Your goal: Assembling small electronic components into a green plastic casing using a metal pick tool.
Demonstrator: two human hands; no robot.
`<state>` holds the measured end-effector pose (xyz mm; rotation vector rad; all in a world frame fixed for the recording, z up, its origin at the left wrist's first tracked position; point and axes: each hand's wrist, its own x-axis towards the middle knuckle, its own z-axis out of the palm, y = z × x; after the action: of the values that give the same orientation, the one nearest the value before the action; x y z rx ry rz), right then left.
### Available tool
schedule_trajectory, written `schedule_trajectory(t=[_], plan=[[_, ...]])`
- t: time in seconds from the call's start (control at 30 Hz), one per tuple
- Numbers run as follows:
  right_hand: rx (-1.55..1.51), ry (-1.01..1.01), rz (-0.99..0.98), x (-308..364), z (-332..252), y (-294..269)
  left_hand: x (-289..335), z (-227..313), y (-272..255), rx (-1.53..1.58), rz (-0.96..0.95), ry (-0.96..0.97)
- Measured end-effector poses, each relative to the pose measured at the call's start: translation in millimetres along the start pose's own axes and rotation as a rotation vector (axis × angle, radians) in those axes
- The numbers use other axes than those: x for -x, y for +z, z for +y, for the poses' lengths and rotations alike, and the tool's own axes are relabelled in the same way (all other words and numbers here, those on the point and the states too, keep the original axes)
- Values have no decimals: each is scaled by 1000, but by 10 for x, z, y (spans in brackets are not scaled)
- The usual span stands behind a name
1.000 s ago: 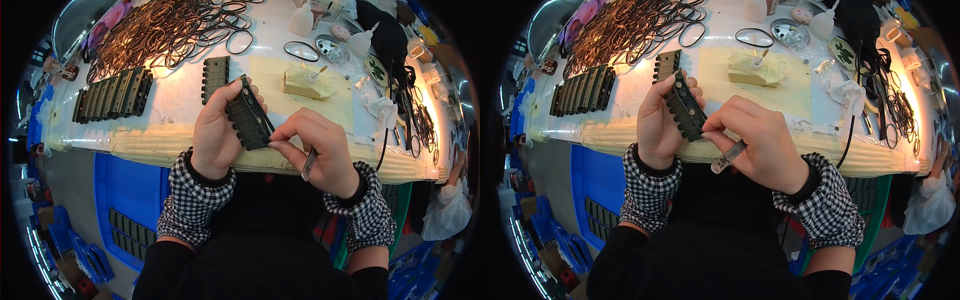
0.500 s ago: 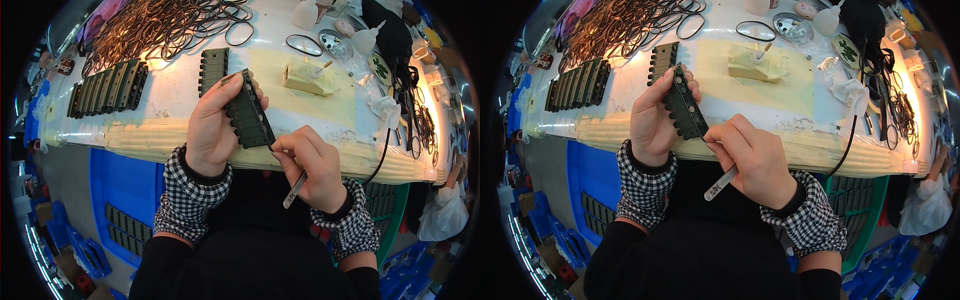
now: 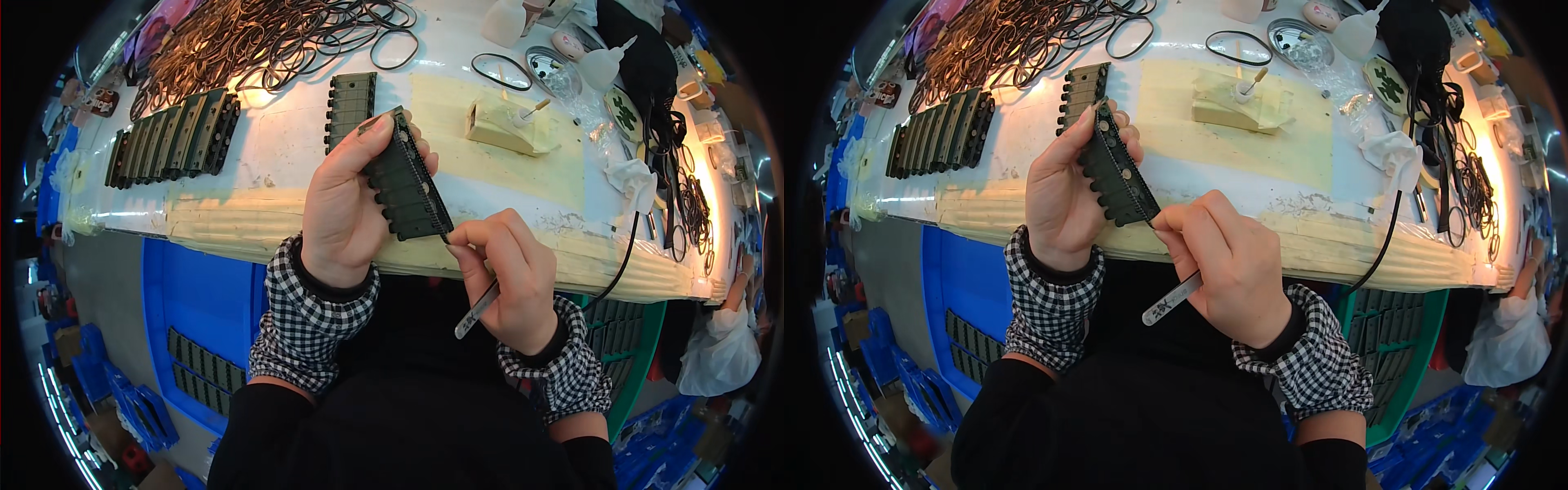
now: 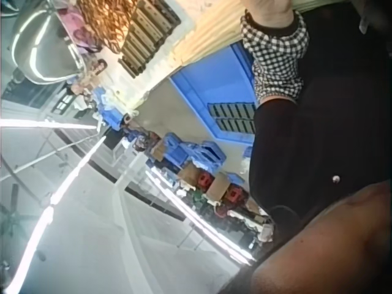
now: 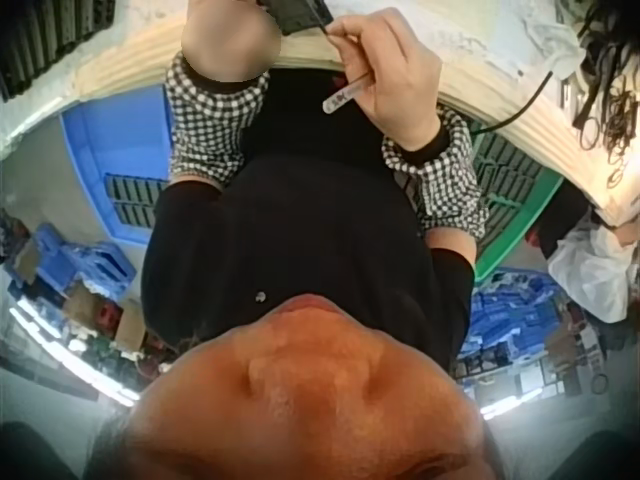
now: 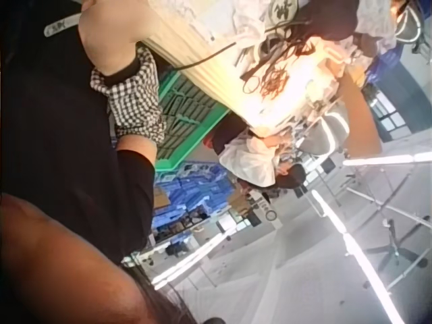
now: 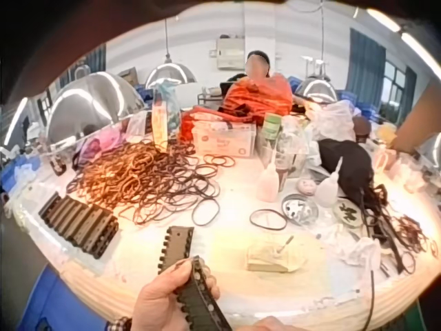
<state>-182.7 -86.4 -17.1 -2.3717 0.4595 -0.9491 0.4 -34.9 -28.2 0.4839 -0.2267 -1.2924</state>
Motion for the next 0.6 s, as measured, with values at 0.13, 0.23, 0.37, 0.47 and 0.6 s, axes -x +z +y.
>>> schedule_trajectory(t=[0.13, 0.23, 0.37, 0.47, 0.6], plan=[[103, -56, 24, 25, -2, 1, -18, 11, -31, 12, -55, -30], [229, -79, -13, 38, -49, -26, -9, 14, -27, 31, -50, -30], [137, -64, 31, 36, -30, 16, -6, 13, -40, 61, -50, -37], [18, 30, 57, 49, -71, 54, -22, 12, -48, 86, -92, -40], [-108, 29, 143, 63, -69, 122, -19, 3, -57, 157, -45, -33]])
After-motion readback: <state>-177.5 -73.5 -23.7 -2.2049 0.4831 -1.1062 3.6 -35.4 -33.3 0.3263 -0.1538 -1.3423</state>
